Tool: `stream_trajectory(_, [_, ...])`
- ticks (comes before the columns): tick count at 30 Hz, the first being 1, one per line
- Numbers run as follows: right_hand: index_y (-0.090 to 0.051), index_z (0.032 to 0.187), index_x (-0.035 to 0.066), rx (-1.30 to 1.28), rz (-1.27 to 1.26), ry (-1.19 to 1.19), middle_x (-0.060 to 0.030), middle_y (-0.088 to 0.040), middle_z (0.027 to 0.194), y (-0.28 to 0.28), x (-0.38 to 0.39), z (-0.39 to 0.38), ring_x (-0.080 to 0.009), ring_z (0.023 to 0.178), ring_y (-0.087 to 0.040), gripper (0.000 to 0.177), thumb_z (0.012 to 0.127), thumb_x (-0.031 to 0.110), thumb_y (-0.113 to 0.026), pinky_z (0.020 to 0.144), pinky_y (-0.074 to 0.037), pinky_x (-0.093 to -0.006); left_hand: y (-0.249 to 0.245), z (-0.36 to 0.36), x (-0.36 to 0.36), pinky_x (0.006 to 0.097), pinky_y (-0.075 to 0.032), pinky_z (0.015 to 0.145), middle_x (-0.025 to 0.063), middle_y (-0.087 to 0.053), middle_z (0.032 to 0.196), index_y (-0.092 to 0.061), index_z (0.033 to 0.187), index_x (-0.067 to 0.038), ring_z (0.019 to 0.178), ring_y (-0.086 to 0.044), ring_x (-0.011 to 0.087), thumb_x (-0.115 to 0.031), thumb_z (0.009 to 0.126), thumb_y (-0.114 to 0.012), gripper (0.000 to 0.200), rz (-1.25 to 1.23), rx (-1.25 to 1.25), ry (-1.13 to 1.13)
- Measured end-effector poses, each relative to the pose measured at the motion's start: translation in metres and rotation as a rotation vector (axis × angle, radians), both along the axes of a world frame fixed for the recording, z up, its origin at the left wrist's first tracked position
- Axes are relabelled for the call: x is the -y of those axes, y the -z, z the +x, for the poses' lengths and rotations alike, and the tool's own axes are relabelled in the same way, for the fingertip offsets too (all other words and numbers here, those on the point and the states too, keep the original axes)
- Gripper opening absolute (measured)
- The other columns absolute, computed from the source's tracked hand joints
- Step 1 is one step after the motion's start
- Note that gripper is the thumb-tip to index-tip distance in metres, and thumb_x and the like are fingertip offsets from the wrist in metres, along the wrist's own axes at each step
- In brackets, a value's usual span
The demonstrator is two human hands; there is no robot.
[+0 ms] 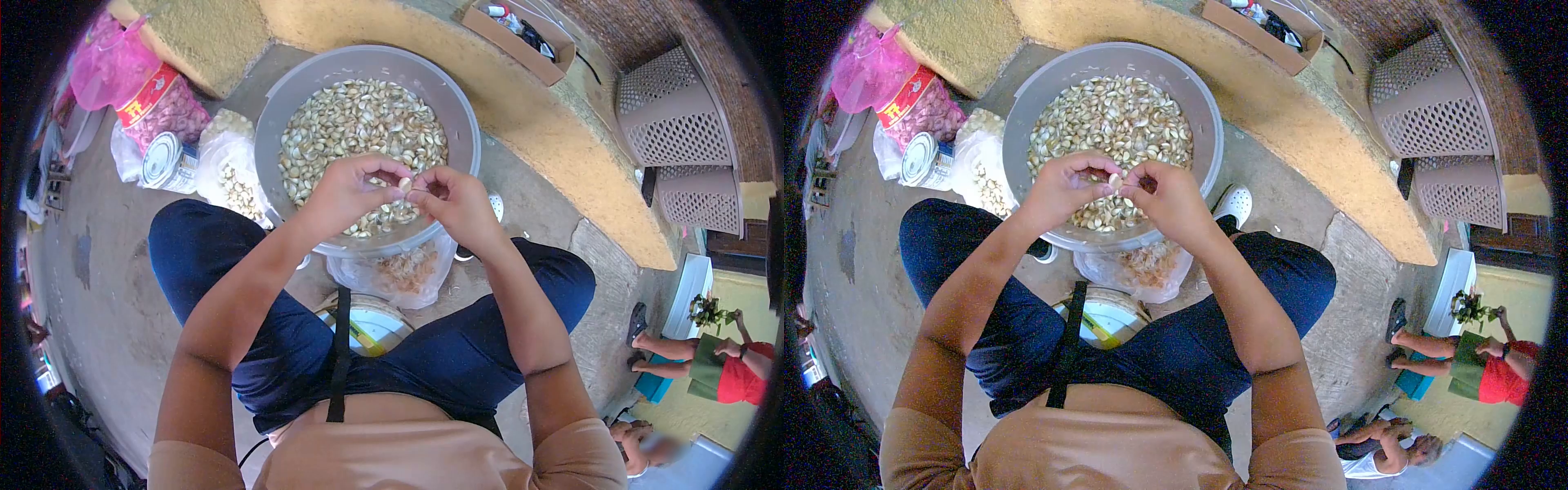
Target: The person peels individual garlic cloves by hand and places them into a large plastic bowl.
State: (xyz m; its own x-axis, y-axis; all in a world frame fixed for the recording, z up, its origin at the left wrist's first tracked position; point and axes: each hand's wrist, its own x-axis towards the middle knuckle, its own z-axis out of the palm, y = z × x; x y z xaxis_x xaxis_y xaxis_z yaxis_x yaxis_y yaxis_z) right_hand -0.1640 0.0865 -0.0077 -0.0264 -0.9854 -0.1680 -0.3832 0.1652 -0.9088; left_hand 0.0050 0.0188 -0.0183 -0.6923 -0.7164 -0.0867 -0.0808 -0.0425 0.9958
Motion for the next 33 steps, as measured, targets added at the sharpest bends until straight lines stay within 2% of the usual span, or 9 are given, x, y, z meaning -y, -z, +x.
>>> stream_trajectory(7, [-0.057, 0.078, 0.000, -0.147, -0.143, -0.060, -0.0123, -0.057, 0.068, -0.010, 0.000, 0.003, -0.0195, 0.059, -0.056, 0.014, 0.072, 0.012, -0.060, 0.055, -0.043, -0.0288, 0.004, 0.001, 0.001, 0.0264, -0.046, 0.078, 0.0063, -0.056, 0.092, -0.058, 0.090, 0.002, 0.086, -0.054, 0.0139, 0.005, 0.069, -0.062, 0.022, -0.047, -0.010, 0.001])
stream_trajectory(10, [-0.056, 0.077, 0.000, -0.140, -0.121, -0.062, -0.0106, -0.057, 0.067, -0.011, 0.000, 0.004, -0.0161, 0.058, -0.055, 0.013, 0.073, 0.011, -0.060, 0.055, -0.043, -0.0273, 0.003, 0.000, 0.001, 0.0258, -0.047, 0.077, 0.0066, -0.056, 0.092, -0.058, 0.090, 0.002, 0.085, -0.055, 0.0141, 0.004, 0.069, -0.062, 0.022, -0.052, 0.013, -0.011])
stream_trajectory(16, [-0.057, 0.078, 0.002, 0.196, -0.171, 0.113, -0.0063, -0.057, 0.068, -0.002, 0.002, 0.003, -0.0091, 0.059, -0.053, 0.012, 0.073, 0.011, -0.062, 0.054, -0.042, -0.0221, 0.001, 0.000, 0.001, 0.0251, -0.047, 0.075, 0.0064, -0.056, 0.091, -0.058, 0.089, 0.002, 0.084, -0.055, 0.0138, 0.005, 0.069, -0.063, 0.021, -0.067, -0.022, -0.036])
stream_trajectory(19, [-0.058, 0.080, 0.002, 0.126, -0.188, 0.098, -0.0066, -0.057, 0.070, -0.005, 0.001, 0.005, -0.0104, 0.060, -0.054, 0.013, 0.073, 0.011, -0.063, 0.054, -0.043, -0.0220, 0.007, -0.001, 0.000, 0.0237, -0.047, 0.070, 0.0061, -0.058, 0.086, -0.059, 0.089, 0.000, 0.078, -0.055, 0.0117, 0.001, 0.068, -0.065, 0.021, -0.075, -0.072, -0.045])
stream_trajectory(23, [-0.056, 0.083, 0.001, -0.041, -0.230, 0.050, -0.0022, -0.056, 0.075, -0.011, 0.000, 0.006, -0.0056, 0.064, -0.051, 0.012, 0.074, 0.006, -0.062, 0.057, -0.042, -0.0194, 0.009, -0.002, -0.001, 0.0227, -0.047, 0.066, 0.0054, -0.059, 0.082, -0.060, 0.088, -0.001, 0.075, -0.056, 0.0101, -0.002, 0.068, -0.066, 0.021, -0.097, -0.048, -0.046])
stream_trajectory(26, [-0.055, 0.081, 0.000, -0.076, -0.259, 0.037, -0.0031, -0.056, 0.074, -0.008, -0.001, 0.006, -0.0066, 0.063, -0.051, 0.011, 0.073, 0.006, -0.060, 0.056, -0.041, -0.0200, 0.006, -0.002, -0.001, 0.0225, -0.047, 0.066, 0.0050, -0.059, 0.081, -0.060, 0.087, -0.001, 0.074, -0.055, 0.0096, -0.003, 0.068, -0.067, 0.021, -0.087, -0.058, -0.027])
stream_trajectory(29, [-0.053, 0.079, 0.000, -0.168, -0.280, 0.007, -0.0036, -0.055, 0.073, -0.006, -0.001, 0.008, -0.0075, 0.063, -0.051, 0.010, 0.074, 0.006, -0.058, 0.056, -0.041, -0.0206, 0.007, -0.002, -0.001, 0.0247, -0.047, 0.072, 0.0055, -0.056, 0.088, -0.058, 0.087, 0.001, 0.081, -0.054, 0.0124, 0.005, 0.068, -0.064, 0.020, -0.067, -0.008, -0.001])
stream_trajectory(31, [-0.052, 0.078, 0.000, -0.221, -0.312, -0.038, -0.0037, -0.055, 0.074, -0.009, -0.002, 0.010, -0.0079, 0.063, -0.051, 0.009, 0.074, 0.007, -0.056, 0.056, -0.041, -0.0211, 0.011, -0.003, 0.001, 0.0247, -0.046, 0.073, 0.0056, -0.057, 0.089, -0.058, 0.087, 0.001, 0.081, -0.054, 0.0123, 0.005, 0.068, -0.064, 0.021, -0.033, -0.023, -0.024])
stream_trajectory(33, [-0.052, 0.079, 0.001, -0.171, -0.281, -0.007, -0.0036, -0.055, 0.073, -0.005, -0.002, 0.010, -0.0083, 0.064, -0.051, 0.008, 0.074, 0.006, -0.057, 0.057, -0.041, -0.0215, 0.011, -0.003, 0.001, 0.0247, -0.045, 0.074, 0.0057, -0.057, 0.089, -0.057, 0.087, 0.000, 0.081, -0.054, 0.0122, 0.005, 0.068, -0.064, 0.021, -0.011, -0.030, -0.038])
